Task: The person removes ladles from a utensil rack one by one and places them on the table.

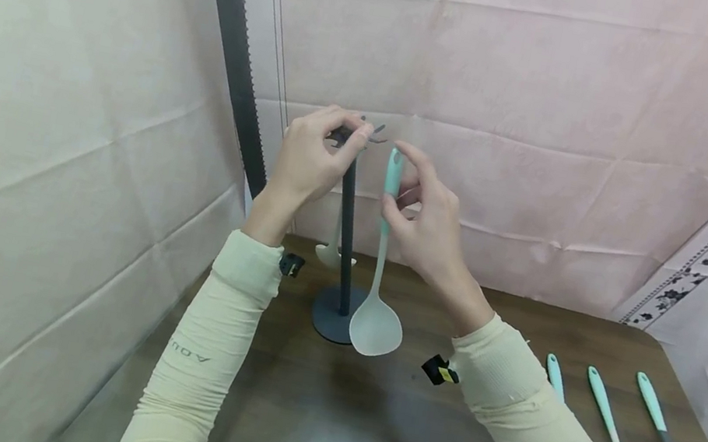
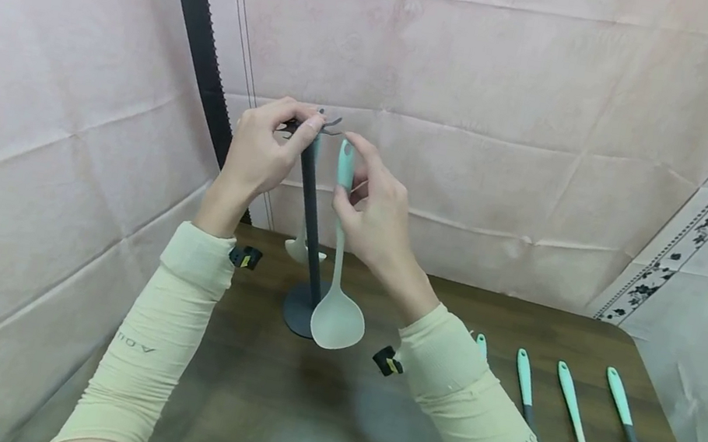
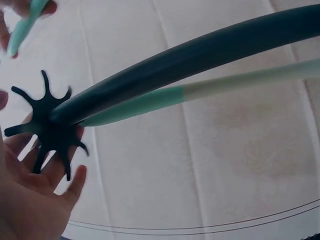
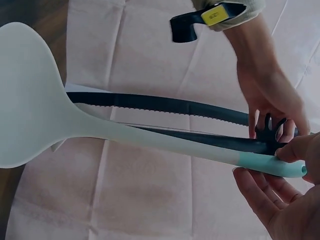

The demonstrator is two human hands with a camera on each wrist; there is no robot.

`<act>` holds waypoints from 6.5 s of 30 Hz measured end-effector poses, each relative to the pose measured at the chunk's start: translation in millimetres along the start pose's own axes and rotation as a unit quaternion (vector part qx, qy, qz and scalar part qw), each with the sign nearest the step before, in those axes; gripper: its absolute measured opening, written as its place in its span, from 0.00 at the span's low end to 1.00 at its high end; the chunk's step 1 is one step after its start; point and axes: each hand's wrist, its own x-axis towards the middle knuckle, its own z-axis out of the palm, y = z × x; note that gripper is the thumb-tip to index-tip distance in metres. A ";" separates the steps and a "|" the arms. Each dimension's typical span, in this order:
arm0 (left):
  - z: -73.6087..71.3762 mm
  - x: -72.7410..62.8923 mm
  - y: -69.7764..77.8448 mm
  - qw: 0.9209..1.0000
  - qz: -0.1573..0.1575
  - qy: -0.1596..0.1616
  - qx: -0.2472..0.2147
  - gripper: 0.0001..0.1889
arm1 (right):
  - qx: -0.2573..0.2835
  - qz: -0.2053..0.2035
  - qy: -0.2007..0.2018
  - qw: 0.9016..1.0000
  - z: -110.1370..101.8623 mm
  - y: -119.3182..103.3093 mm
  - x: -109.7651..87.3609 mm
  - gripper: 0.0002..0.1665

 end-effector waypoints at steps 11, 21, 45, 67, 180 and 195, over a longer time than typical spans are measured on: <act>-6.9 3.4 44.8 0.978 -0.076 -0.076 0.181 0.25 | -0.031 0.003 0.007 0.999 -12.8 6.2 -5.5 0.38; 6.3 7.5 63.8 0.942 -0.156 -0.108 0.277 0.36 | -0.042 0.005 0.011 0.999 -20.5 11.1 -8.3 0.39; 21.4 9.3 63.0 0.911 -0.119 -0.062 0.391 0.30 | -0.058 -0.031 0.021 0.998 -33.9 10.9 -20.2 0.40; -17.7 9.0 37.2 0.955 -0.082 -0.168 0.228 0.14 | -0.055 -0.010 0.017 0.998 -41.9 21.3 -26.4 0.40; 0.4 -0.1 -1.4 0.987 0.027 0.013 0.155 0.20 | -0.019 0.313 -0.118 0.942 -74.1 148.5 -113.3 0.39; 0.8 -0.8 -2.1 0.987 0.018 0.010 0.161 0.20 | -0.037 0.349 -0.155 0.924 -71.4 171.8 -138.0 0.38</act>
